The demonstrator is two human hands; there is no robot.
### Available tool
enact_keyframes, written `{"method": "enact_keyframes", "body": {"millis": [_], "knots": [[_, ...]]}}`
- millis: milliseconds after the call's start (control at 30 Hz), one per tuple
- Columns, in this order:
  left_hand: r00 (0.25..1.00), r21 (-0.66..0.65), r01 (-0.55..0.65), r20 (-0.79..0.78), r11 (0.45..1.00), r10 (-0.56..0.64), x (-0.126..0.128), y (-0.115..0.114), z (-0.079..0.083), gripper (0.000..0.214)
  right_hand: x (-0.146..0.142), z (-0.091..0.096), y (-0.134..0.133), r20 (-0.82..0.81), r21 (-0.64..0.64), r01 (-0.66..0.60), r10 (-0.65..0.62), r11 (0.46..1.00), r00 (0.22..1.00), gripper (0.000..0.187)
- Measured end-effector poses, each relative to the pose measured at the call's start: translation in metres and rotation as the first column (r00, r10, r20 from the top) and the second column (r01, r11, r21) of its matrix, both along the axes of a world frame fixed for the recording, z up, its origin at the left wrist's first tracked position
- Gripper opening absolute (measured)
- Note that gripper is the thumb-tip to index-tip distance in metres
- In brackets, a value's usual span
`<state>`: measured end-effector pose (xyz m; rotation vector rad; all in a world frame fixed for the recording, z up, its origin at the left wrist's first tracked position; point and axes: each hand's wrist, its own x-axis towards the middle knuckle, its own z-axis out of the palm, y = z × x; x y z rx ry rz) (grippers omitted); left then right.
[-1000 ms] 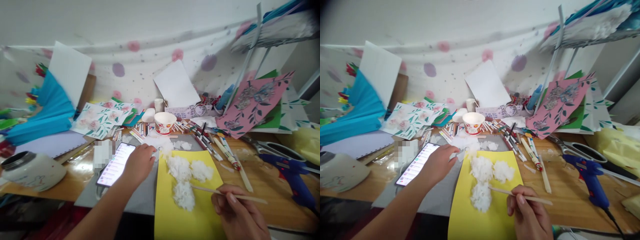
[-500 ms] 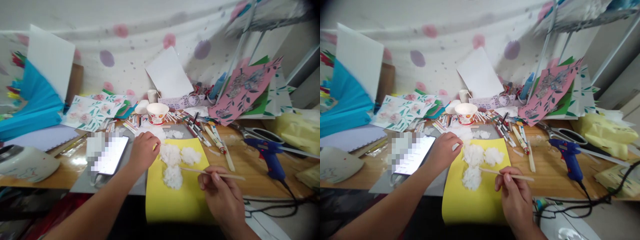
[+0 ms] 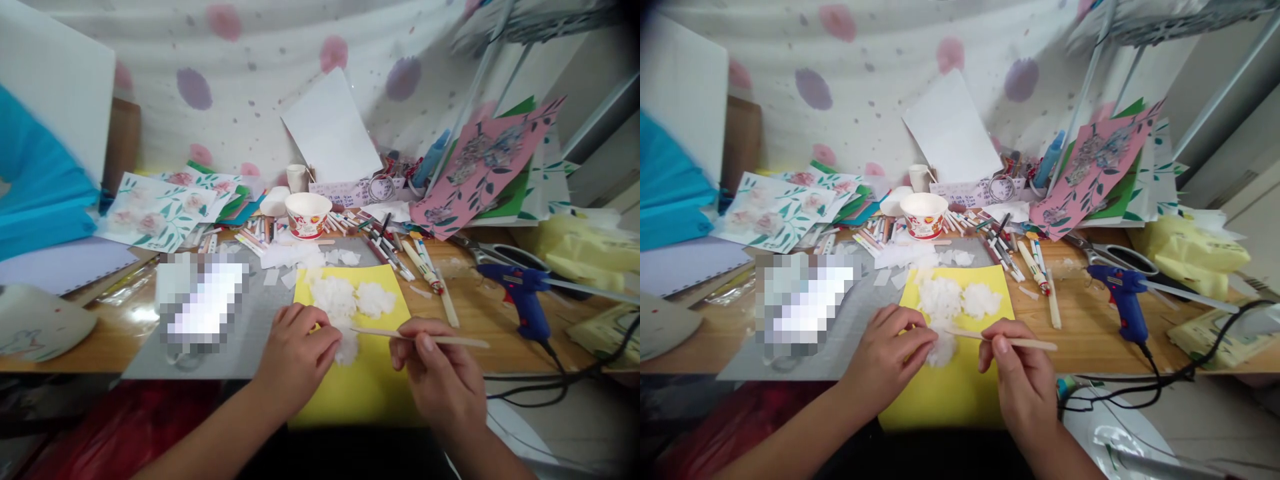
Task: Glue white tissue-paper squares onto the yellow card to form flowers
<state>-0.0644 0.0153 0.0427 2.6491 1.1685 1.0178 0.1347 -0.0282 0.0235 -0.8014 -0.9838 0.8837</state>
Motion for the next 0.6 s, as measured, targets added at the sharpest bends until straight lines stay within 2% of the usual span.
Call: {"method": "enact_keyframes", "body": {"millis": [100, 267, 500, 600], "knots": [[1.000, 0.014, 0.003, -0.013, 1.000, -0.003, -0.001, -0.001, 0.000, 0.014, -0.001, 0.002, 0.000, 0.264, 0.046, -0.002, -0.011, 0.999, 0.964, 0.014], [1.000, 0.012, 0.014, -0.010, 1.000, -0.014, -0.002, -0.002, -0.003, 0.014, -0.002, 0.009, 0.006, 0.614, 0.104, 0.016, -0.077, 0.994, 0.786, 0.012], [0.997, -0.083, 0.027, 0.068, 0.996, -0.022, -0.007, -0.001, -0.010, 0.012, -0.008, 0.020, 0.020, 0.799, 0.212, -0.007, -0.169, 0.977, 0.577, 0.016], [0.993, -0.155, 0.042, 0.115, 0.987, -0.024, -0.010, 0.001, -0.012, 0.014, -0.010, 0.021, 0.027, 0.833, 0.238, -0.068, -0.168, 0.969, 0.527, 0.018]]}}
